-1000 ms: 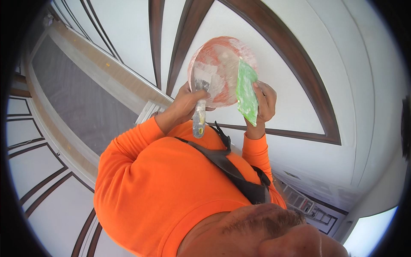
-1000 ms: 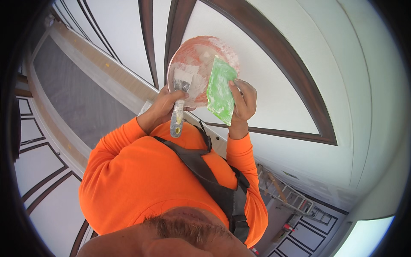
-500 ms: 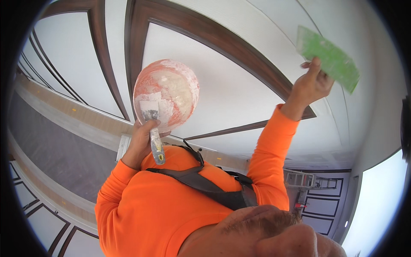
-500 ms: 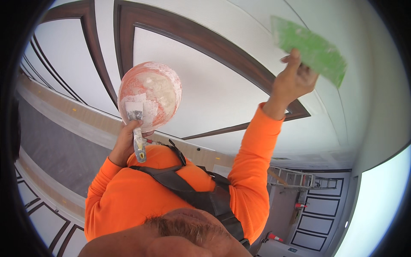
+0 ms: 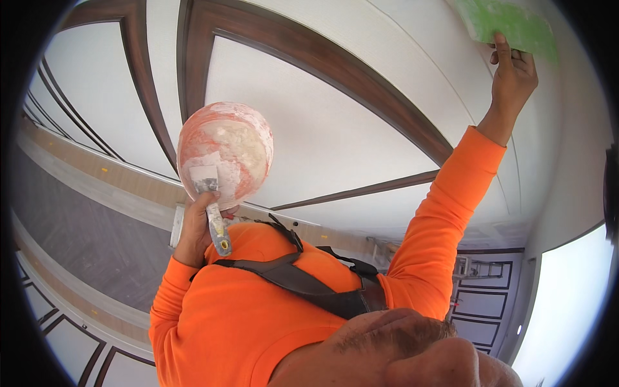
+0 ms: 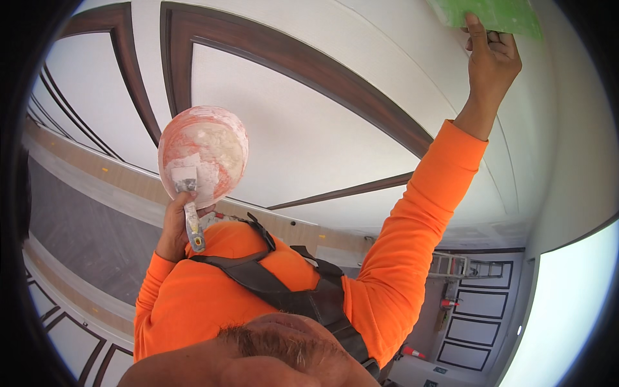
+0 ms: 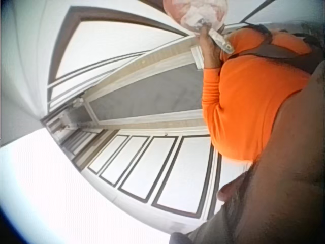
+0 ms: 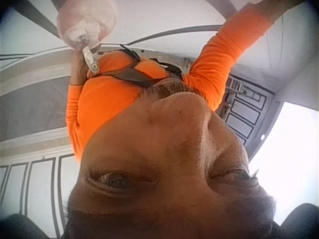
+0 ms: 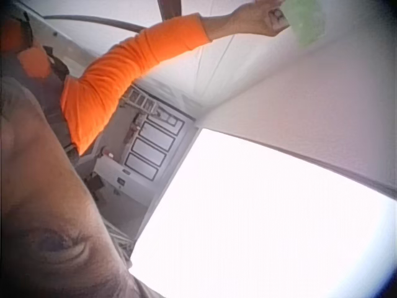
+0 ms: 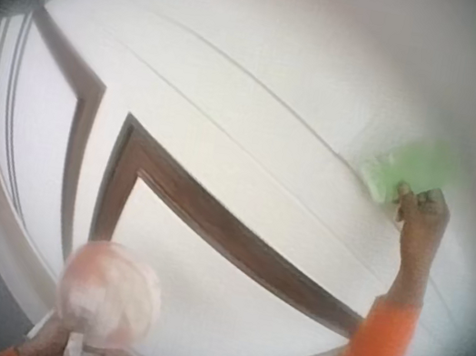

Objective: The person applies plaster to a curved ceiling using a green trowel and a hawk. They repeatedly scoop plaster from the hawk and smooth it onto the ceiling surface.

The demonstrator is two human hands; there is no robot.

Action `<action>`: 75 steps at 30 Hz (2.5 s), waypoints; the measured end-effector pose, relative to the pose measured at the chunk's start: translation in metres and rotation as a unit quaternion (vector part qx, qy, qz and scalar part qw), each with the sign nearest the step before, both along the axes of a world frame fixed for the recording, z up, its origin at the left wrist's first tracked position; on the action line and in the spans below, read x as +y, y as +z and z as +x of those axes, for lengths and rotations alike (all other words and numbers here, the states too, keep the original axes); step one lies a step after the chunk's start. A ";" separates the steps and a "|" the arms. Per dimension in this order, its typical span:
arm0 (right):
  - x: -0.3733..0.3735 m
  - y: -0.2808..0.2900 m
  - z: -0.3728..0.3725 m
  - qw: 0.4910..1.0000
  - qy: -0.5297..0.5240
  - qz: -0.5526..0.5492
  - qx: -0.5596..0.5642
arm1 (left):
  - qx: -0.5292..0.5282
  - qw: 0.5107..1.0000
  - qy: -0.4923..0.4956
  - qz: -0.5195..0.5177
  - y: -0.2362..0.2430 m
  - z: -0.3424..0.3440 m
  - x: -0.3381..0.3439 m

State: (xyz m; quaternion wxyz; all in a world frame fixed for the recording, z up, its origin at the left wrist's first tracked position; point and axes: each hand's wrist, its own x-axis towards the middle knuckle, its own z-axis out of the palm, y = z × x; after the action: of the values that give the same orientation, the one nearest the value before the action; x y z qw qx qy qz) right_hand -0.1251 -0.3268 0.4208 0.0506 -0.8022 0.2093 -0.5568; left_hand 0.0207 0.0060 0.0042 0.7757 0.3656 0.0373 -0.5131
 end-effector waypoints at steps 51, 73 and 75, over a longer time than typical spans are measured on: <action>-0.023 -0.012 0.007 0.999 0.015 0.028 -0.032 | -0.023 1.000 0.001 0.007 -0.005 -0.002 -0.001; -0.025 -0.034 0.008 0.996 0.047 -0.049 -0.060 | -0.019 1.000 -0.012 0.006 -0.009 -0.001 -0.001; -0.024 -0.035 0.009 0.996 0.052 -0.035 -0.062 | -0.022 1.000 0.003 0.012 -0.006 -0.002 -0.001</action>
State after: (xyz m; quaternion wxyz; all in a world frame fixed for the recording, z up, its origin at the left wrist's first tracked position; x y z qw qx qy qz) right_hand -0.1163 -0.3506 0.3857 0.0646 -0.7774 0.1439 -0.6089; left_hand 0.0189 0.0052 -0.0016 0.7732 0.3863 0.0273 -0.5022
